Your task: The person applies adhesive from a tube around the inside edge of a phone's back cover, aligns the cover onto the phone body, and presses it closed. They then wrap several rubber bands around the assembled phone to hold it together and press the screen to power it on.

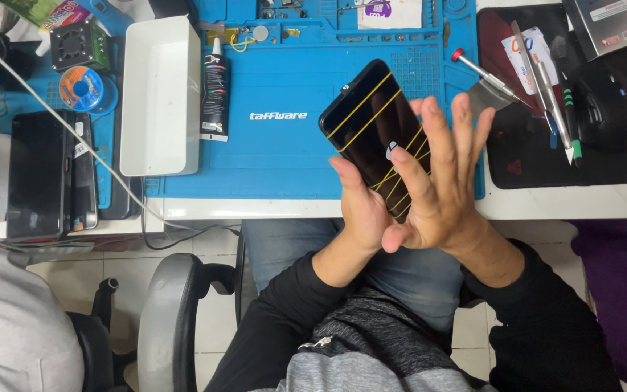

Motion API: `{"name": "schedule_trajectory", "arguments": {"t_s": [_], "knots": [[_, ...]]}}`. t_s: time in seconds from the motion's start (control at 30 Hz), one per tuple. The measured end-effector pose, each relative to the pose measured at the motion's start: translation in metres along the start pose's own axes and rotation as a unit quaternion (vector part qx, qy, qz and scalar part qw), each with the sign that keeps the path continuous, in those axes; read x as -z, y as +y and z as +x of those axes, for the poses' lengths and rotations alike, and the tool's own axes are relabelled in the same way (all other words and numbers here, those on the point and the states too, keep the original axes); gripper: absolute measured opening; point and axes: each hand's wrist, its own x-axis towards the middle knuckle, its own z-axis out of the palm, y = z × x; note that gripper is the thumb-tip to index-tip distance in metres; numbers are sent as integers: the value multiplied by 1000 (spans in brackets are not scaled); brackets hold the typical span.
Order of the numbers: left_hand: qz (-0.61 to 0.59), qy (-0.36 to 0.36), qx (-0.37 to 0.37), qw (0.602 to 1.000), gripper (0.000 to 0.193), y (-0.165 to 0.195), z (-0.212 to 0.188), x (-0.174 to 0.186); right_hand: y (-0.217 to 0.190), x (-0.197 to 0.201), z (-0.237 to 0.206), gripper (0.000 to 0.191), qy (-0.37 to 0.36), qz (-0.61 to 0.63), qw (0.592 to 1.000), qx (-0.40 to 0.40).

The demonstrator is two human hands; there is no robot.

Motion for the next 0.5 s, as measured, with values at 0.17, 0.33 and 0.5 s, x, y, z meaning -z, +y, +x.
{"name": "schedule_trajectory", "arguments": {"t_s": [0.17,0.33,0.5], "knots": [[0,48,31,998,83,-3,-1,7,-1,0,0,93,-11,4,1000,-12],[8,40,24,999,82,-1,-1,5,-3,1,1,93,-11,5,1000,-16],[-69,28,48,996,83,-6,-4,9,-2,2,2,93,7,11,1000,-17]]}}
